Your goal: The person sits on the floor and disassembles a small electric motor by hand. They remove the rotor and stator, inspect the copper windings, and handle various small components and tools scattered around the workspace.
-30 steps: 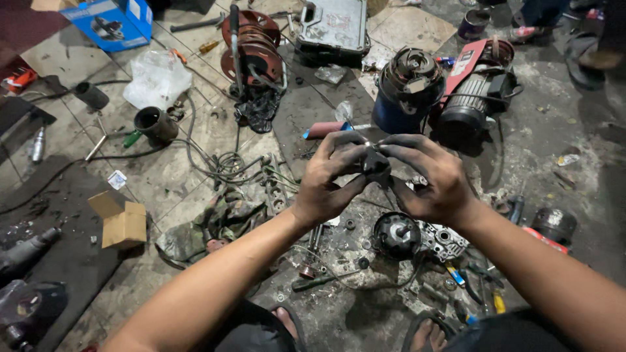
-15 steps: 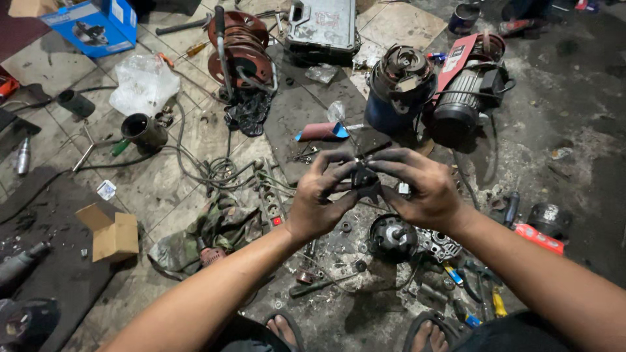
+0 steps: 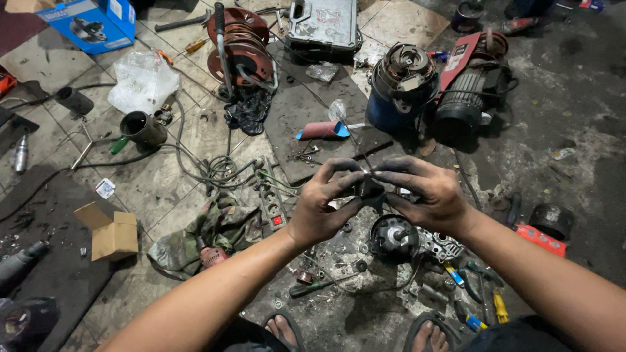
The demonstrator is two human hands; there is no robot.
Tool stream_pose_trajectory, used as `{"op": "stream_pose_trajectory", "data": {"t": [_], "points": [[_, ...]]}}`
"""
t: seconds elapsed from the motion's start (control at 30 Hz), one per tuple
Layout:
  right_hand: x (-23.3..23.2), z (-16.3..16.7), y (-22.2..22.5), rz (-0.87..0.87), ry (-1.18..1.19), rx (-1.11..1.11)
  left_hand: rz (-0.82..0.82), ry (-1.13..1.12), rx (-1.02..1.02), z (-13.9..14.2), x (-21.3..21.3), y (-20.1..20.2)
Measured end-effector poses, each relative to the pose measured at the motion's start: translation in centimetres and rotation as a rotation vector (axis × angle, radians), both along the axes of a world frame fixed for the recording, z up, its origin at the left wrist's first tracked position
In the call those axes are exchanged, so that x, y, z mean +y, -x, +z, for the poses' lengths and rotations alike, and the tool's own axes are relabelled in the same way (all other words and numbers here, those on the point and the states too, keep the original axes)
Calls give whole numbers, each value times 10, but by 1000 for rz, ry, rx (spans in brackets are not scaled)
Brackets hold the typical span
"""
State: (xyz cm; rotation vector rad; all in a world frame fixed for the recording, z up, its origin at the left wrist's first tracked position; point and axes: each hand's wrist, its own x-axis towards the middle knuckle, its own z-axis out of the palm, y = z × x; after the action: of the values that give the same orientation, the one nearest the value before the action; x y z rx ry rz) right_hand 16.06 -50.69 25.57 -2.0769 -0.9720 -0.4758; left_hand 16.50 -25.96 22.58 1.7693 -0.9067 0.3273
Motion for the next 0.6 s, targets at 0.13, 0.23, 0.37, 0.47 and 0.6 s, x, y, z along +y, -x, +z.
{"op": "stream_pose_trajectory", "data": {"t": [0.13,0.23,0.37,0.47,0.6], "points": [[0,-4,1,10,1,7,-3,-17,-105,-3,2,0],[0,-5,4,17,-25,21,-14,-22,-59,-4,2,0],[1,-2,5,21,-60,8,-11,-22,-36,2,3,3],[1,3,6,0,-60,10,-2,-20,-33,9,1,4],[0,10,8,-9,-55,-29,-19,-3,-39,16,-1,4]]}}
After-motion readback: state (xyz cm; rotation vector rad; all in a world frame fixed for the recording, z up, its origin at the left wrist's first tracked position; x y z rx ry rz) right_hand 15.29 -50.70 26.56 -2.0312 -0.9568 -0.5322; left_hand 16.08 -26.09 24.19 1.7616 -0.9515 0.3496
